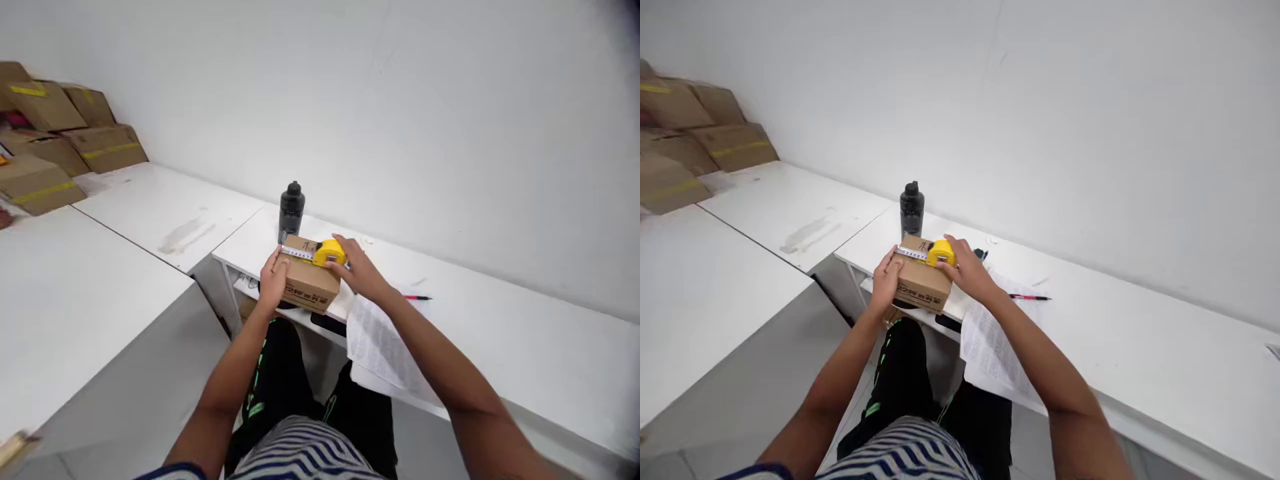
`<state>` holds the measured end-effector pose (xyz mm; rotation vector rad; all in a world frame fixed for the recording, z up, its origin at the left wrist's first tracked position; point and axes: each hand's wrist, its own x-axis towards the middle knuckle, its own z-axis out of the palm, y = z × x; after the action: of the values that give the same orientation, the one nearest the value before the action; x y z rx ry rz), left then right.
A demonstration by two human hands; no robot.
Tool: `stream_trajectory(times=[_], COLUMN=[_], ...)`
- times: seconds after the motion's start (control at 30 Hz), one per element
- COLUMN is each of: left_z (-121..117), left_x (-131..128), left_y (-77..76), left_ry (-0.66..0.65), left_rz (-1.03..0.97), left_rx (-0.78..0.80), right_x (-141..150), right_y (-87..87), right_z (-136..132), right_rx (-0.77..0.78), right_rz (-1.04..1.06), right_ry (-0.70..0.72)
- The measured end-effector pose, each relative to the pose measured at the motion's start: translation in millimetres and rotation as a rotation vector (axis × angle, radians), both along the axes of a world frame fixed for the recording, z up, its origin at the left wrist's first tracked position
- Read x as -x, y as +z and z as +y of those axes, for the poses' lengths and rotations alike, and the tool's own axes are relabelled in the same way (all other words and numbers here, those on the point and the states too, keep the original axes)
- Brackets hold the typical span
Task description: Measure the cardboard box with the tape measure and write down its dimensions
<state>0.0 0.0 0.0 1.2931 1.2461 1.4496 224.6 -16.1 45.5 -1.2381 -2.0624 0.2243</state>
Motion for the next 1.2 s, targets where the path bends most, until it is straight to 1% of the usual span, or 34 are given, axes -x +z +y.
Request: stream_trajectory(times=[0.13,0.23,0.33,0.47,0.57,0.63,0.73,0.8,0.9,1.0,1.1,1.13,1.17,1.2], left_z=[-2,1,5,9,11,11,11,11,9,9,9,7,4,0], left_x=[-2,-3,-3,-2,-3,-3,-4,-3,-2,-1,-2,-1,0,1], left_y=[2.6,1.8,-1.2,-5.8,-8.0,-9.0,-10.4,-11.3,-12.1,-12.6,-12.2,-11.1,-9.4,-6.9], left_ry=[0.003,0.03,0.044,0.051,0.063,0.069,0.069,0.062,0.043,0.007,-0.04,-0.03,0.009,0.074], left_rz=[-0.007,0.002,0.005,0.011,0.004,0.004,0.0,-0.005,0.01,0.018,-0.005,0.01,0.048,0.11], left_rx=[-0.001,0.008,-0.001,-0.037,-0.052,-0.055,-0.054,-0.055,-0.053,-0.037,-0.008,0.002,-0.006,-0.043], right_x=[-41,-57,-62,-61,-59,-56,-42,-23,16,57,88,94,98,99], right_y=[-8.5,-15.2,-19.3,-20.6,-18.3,-13.3,-1.0,7.4,16.5,23.8,33.1,36.1,38.5,40.0], right_z=[-23,-33,-37,-39,-37,-34,-25,-16,1,23,43,48,50,49], right_rx=[-0.035,-0.041,-0.03,-0.013,-0.017,-0.031,-0.029,0.015,0.093,0.105,0.132,0.124,0.1,0.062], right_rz=[0.069,0.092,0.102,0.114,0.131,0.147,0.127,0.076,0.044,0.069,0.03,0.01,-0.003,-0.005], right_ry=[-0.088,-0.116,-0.129,-0.137,-0.128,-0.121,-0.07,-0.016,0.025,0.036,0.038,0.036,0.035,0.034])
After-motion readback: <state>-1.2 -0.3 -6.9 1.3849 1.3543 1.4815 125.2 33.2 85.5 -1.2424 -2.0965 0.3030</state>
